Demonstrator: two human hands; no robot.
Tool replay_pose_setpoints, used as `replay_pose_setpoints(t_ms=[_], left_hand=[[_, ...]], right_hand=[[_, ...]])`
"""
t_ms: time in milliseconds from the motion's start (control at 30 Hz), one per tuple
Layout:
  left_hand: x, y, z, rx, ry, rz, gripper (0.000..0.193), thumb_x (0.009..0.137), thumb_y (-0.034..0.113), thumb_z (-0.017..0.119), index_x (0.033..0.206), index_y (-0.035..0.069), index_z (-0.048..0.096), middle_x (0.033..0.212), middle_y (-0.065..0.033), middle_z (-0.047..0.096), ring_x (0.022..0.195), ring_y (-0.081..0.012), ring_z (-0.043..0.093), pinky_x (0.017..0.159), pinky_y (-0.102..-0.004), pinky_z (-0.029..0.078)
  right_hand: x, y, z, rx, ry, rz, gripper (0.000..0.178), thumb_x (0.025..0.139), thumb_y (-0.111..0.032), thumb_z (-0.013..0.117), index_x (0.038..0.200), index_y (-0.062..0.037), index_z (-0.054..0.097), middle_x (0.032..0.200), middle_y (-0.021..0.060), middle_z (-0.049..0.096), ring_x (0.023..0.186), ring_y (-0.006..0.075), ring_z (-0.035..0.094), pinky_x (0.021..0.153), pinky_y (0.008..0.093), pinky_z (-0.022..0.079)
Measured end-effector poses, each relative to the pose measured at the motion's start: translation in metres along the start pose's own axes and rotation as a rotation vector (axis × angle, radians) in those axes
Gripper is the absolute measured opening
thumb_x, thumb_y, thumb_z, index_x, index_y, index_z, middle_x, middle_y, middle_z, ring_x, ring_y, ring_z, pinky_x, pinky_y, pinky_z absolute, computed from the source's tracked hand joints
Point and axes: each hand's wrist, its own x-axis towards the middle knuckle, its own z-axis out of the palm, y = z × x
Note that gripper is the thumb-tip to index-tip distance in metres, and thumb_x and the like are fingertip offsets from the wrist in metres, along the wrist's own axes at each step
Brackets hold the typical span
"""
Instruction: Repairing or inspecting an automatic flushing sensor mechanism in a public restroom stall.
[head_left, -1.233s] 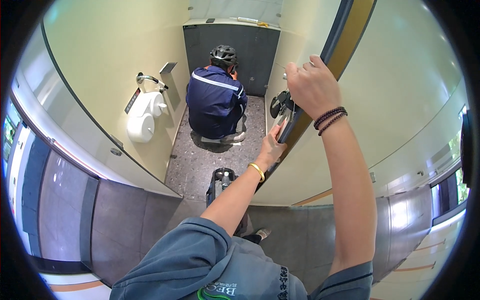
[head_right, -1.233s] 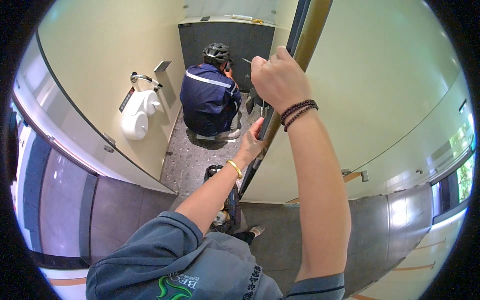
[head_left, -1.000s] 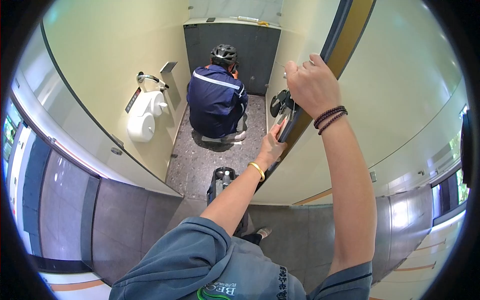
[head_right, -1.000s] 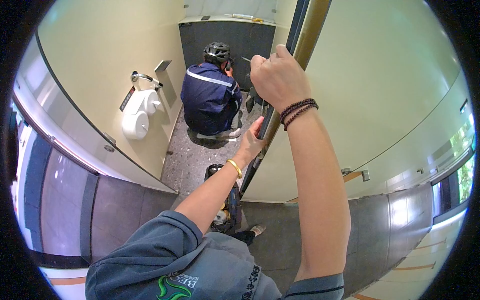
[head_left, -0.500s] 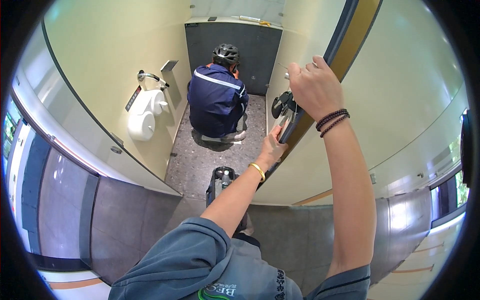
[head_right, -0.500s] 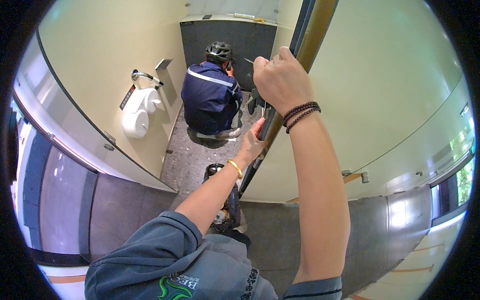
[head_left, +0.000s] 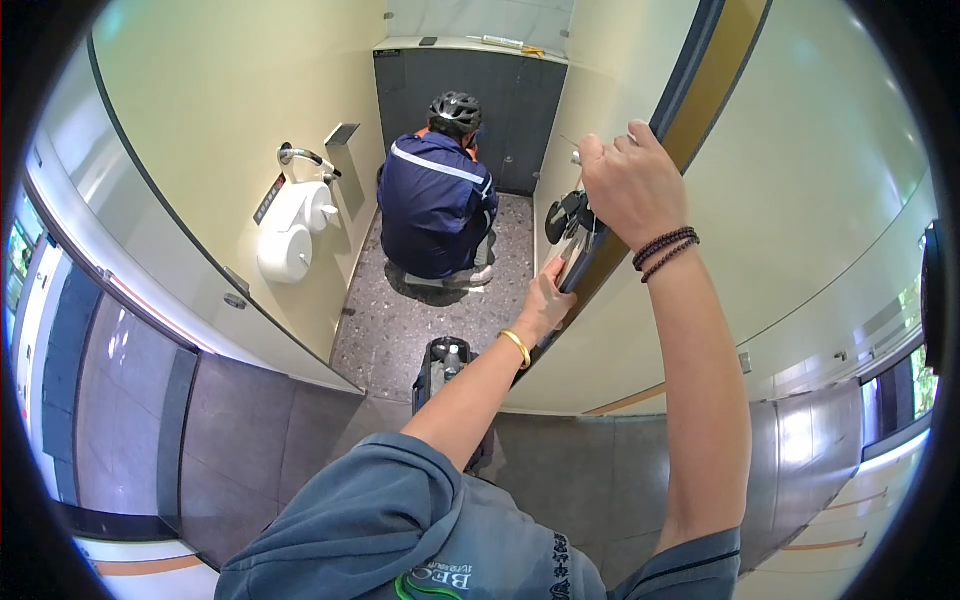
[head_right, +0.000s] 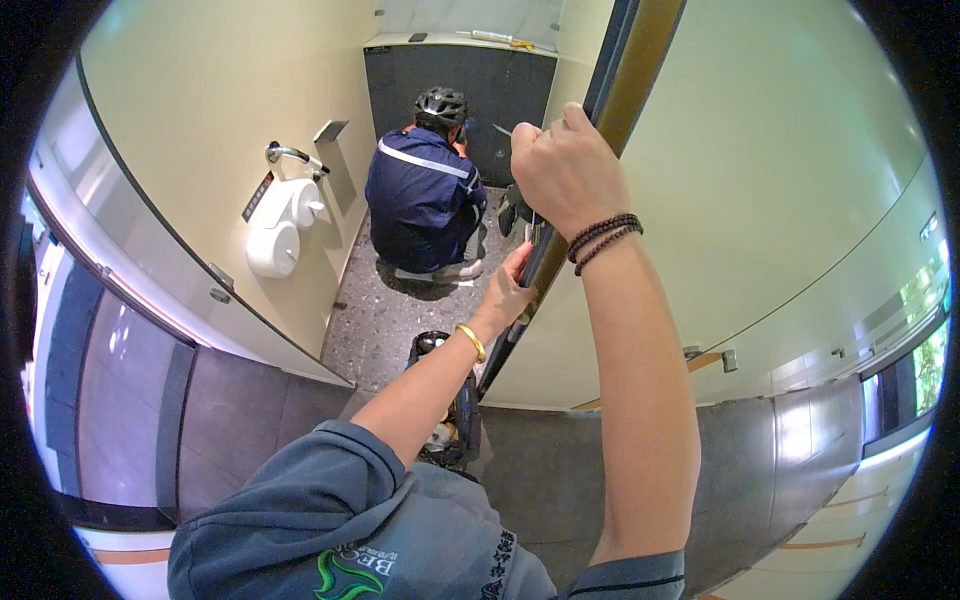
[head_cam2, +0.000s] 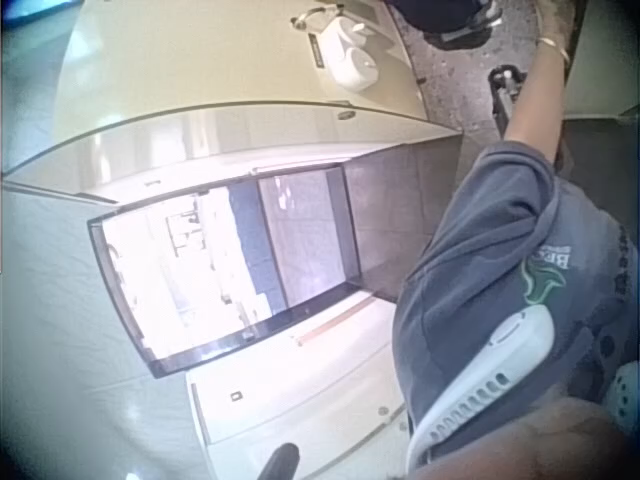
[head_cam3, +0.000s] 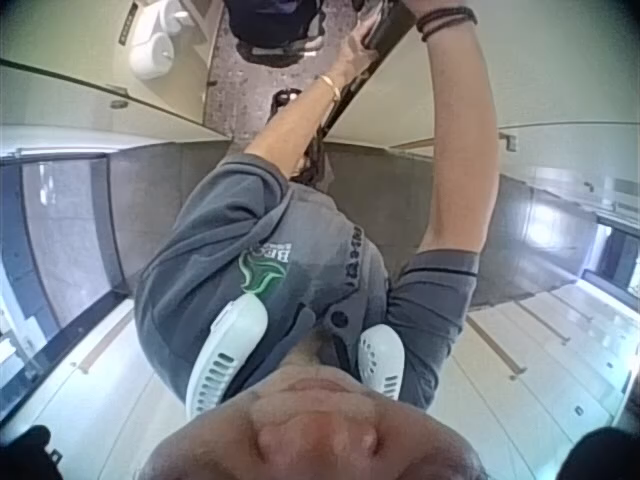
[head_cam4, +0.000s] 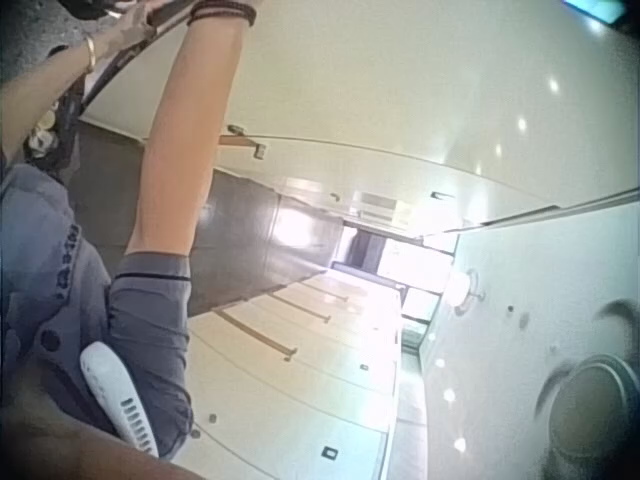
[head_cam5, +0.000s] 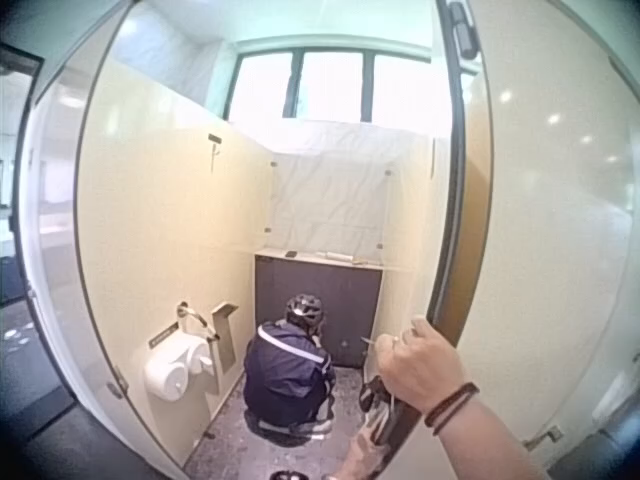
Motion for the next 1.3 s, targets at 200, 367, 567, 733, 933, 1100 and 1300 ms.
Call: replay_pose_setpoints(t_ms=[200, 367, 567, 733, 933, 1100, 1300], left_hand=[[-0.007, 0.015, 0.005, -0.021, -0.015, -0.010, 0.081, 0.071, -0.020, 0.059, 0.145, 0.000, 0.032, 0.142, -0.0129, 0.045, 0.131, -0.0204, 0.045, 0.109, -0.0303, 0.037], [-0.002, 0.002, -0.003, 0.061, 0.044, 0.125, 0.075, 0.069, -0.007, 0.062, 0.141, 0.010, 0.044, 0.132, -0.0161, 0.056, 0.122, -0.0257, 0.055, 0.100, -0.0297, 0.044], [-0.012, 0.033, -0.005, 0.140, 0.012, -0.010, 0.075, 0.069, -0.006, 0.062, 0.140, 0.006, 0.043, 0.140, -0.0165, 0.050, 0.131, -0.0270, 0.048, 0.107, -0.0296, 0.038], [-0.012, 0.032, -0.008, 0.198, -0.002, 0.006, 0.075, 0.069, -0.005, 0.062, 0.141, 0.005, 0.043, 0.142, -0.0173, 0.048, 0.132, -0.0275, 0.047, 0.107, -0.0298, 0.038], [-0.012, 0.026, -0.009, 0.249, 0.056, 0.055, 0.077, 0.069, 0.004, 0.067, 0.141, 0.010, 0.043, 0.115, -0.0187, 0.065, 0.090, -0.0234, 0.065, 0.081, -0.0306, 0.051], [-0.014, 0.035, -0.007, 0.319, 0.067, 0.121, 0.077, 0.068, 0.005, 0.067, 0.141, 0.011, 0.045, 0.130, -0.0162, 0.058, 0.090, -0.0253, 0.065, 0.080, -0.0315, 0.051], [-0.010, 0.018, -0.009, 0.338, 0.121, 0.223, 0.076, 0.067, 0.003, 0.067, 0.140, 0.008, 0.046, 0.135, -0.0157, 0.055, 0.094, -0.0228, 0.063, 0.081, -0.0293, 0.050]], right_hand=[[-0.005, 0.004, 0.003, -0.005, 0.037, -0.027, 0.015, 0.081, -0.009, 0.055, 0.067, -0.0117, 0.051, 0.054, 0.0054, 0.058, 0.056, 0.0198, 0.061, 0.080, 0.0305, 0.043], [0.001, 0.000, 0.002, 0.023, 0.057, -0.035, 0.015, 0.081, -0.009, 0.055, 0.067, -0.0118, 0.051, 0.054, 0.0046, 0.057, 0.058, 0.0196, 0.061, 0.084, 0.0317, 0.043], [0.000, 0.001, 0.000, 0.020, 0.080, -0.020, 0.016, 0.082, -0.010, 0.055, 0.066, -0.0119, 0.050, 0.055, 0.0052, 0.057, 0.057, 0.0194, 0.061, 0.087, 0.0323, 0.044], [0.001, 0.000, -0.004, 0.040, 0.021, -0.013, 0.015, 0.082, -0.010, 0.055, 0.067, -0.0106, 0.050, 0.056, 0.0056, 0.059, 0.058, 0.0199, 0.061, 0.089, 0.0332, 0.045], [0.000, 0.001, 0.002, 0.018, 0.056, -0.013, 0.014, 0.082, -0.009, 0.055, 0.069, -0.0103, 0.051, 0.058, 0.0064, 0.059, 0.061, 0.0196, 0.061, 0.090, 0.0338, 0.046], [-0.004, 0.003, 0.001, 0.032, 0.044, -0.007, 0.017, 0.086, -0.012, 0.057, 0.070, -0.0101, 0.051, 0.059, 0.0065, 0.060, 0.062, 0.0195, 0.062, 0.089, 0.0340, 0.046], [0.002, 0.000, -0.001, 0.025, 0.056, -0.024, 0.017, 0.087, -0.013, 0.057, 0.070, -0.0103, 0.052, 0.059, 0.0063, 0.060, 0.062, 0.0197, 0.062, 0.089, 0.0340, 0.046]])
